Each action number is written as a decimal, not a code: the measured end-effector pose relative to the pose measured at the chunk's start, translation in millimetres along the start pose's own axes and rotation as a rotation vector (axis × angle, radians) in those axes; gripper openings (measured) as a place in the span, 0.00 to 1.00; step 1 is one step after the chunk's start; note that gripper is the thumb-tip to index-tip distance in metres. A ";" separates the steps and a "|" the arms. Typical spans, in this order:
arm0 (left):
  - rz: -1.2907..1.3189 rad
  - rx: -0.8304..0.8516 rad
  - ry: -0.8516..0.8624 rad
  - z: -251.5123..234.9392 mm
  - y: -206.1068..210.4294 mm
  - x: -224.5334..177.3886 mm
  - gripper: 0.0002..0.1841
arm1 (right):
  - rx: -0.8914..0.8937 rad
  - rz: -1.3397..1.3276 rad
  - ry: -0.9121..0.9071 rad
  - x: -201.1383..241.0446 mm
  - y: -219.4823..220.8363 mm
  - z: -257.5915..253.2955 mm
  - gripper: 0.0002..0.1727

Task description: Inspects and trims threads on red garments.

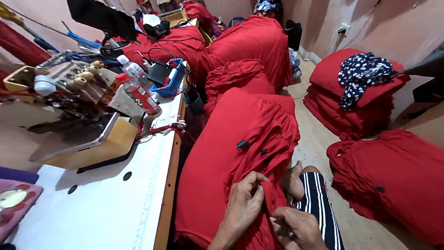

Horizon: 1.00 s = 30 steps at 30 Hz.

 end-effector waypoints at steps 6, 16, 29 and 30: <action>0.487 0.012 -0.285 3.0 -4.3 0.5 0.12 | 0.013 0.222 -0.101 -0.8 14.4 1.3 0.03; 0.536 0.119 -0.157 5.6 -4.4 7.8 0.18 | 0.047 0.205 -0.086 -7.5 14.6 4.2 0.03; 0.600 0.147 -0.135 12.8 -4.3 9.4 0.28 | -0.225 -0.035 0.197 -15.1 1.2 1.4 0.10; 0.594 0.146 -0.138 12.7 -4.0 8.4 0.28 | -0.226 -0.045 0.196 -15.6 1.7 0.6 0.11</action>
Point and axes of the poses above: each hand's wrist, its own z-axis away from the middle knuckle, its own y-axis out of the palm, x = y × z, the point moved 1 cm from there along -z, towards the middle knuckle
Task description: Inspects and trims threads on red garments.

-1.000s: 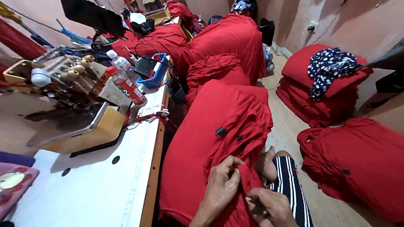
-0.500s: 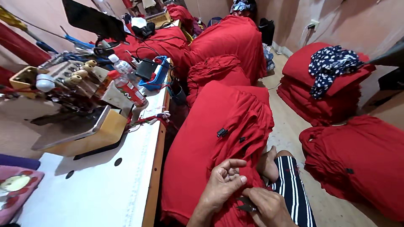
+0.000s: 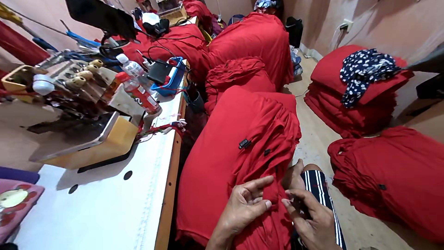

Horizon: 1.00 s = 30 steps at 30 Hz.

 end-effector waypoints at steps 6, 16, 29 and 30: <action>-0.038 0.026 -0.004 0.1 0.8 -0.1 0.30 | 0.000 -0.019 0.006 -2.8 10.1 1.3 0.18; -0.202 0.085 0.043 2.8 6.3 6.9 0.28 | -0.017 0.115 -0.055 -5.3 12.8 -2.7 0.09; -0.103 0.051 0.014 2.2 4.6 4.4 0.28 | -0.119 -0.059 0.219 -9.0 -5.2 -11.8 0.11; -0.099 0.051 0.013 2.1 4.6 4.4 0.28 | -0.134 -0.066 0.221 -9.5 -6.4 -13.1 0.10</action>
Point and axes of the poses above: each hand's wrist, its own z-axis away from the middle knuckle, its own y-axis out of the palm, x = y × z, the point moved 1 cm from there along -z, towards the middle knuckle
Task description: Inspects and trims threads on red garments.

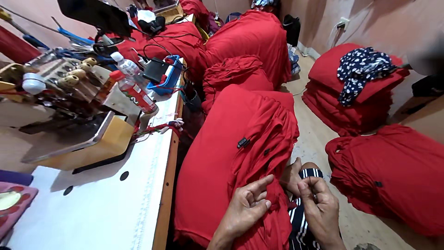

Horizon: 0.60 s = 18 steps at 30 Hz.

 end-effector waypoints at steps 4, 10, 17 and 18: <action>-0.008 0.017 0.022 -0.5 -0.2 0.5 0.28 | -0.036 -0.024 0.034 -3.5 -5.2 -4.7 0.08; -0.003 0.041 0.047 -2.6 -1.2 2.5 0.33 | 0.108 -0.148 0.159 -5.6 -8.9 -8.6 0.12; -0.095 0.060 0.048 -2.6 0.5 4.4 0.34 | 0.195 -0.166 0.063 -2.5 12.8 -3.2 0.08; -0.097 0.059 0.048 -2.5 0.4 4.2 0.34 | 0.171 -0.131 0.052 -3.4 12.1 -4.3 0.08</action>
Point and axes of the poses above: each hand's wrist, its own z-axis away from the middle knuckle, its own y-axis out of the palm, x = y × z, the point moved 1 cm from there along -z, towards the middle knuckle
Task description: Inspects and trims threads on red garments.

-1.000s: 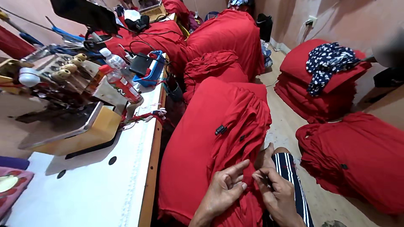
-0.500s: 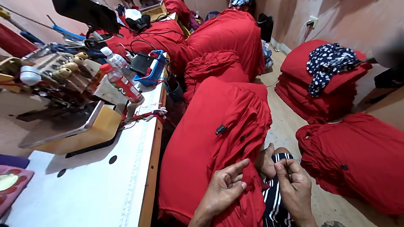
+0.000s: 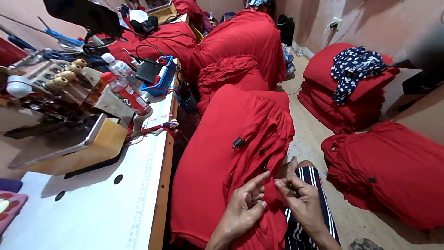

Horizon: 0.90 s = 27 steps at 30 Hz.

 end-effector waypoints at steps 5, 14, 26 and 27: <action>0.010 0.011 0.021 -0.6 -0.4 0.4 0.34 | 0.001 0.012 -0.024 1.3 -9.9 2.8 0.09; -0.016 0.016 0.046 0.5 -2.8 1.4 0.31 | -0.105 -0.351 0.186 3.8 -14.8 -1.9 0.11; -0.012 -0.023 0.033 -0.8 -0.8 0.7 0.31 | 0.051 0.037 -0.008 -0.6 -6.2 1.0 0.08; -0.014 -0.026 0.030 -0.8 -0.9 -0.1 0.31 | 0.043 0.061 -0.017 -0.2 -8.0 0.8 0.08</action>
Point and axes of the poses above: each hand's wrist, its own z-axis away from the middle knuckle, its own y-axis out of the palm, x = y × z, the point moved 1 cm from there along -z, towards the middle knuckle
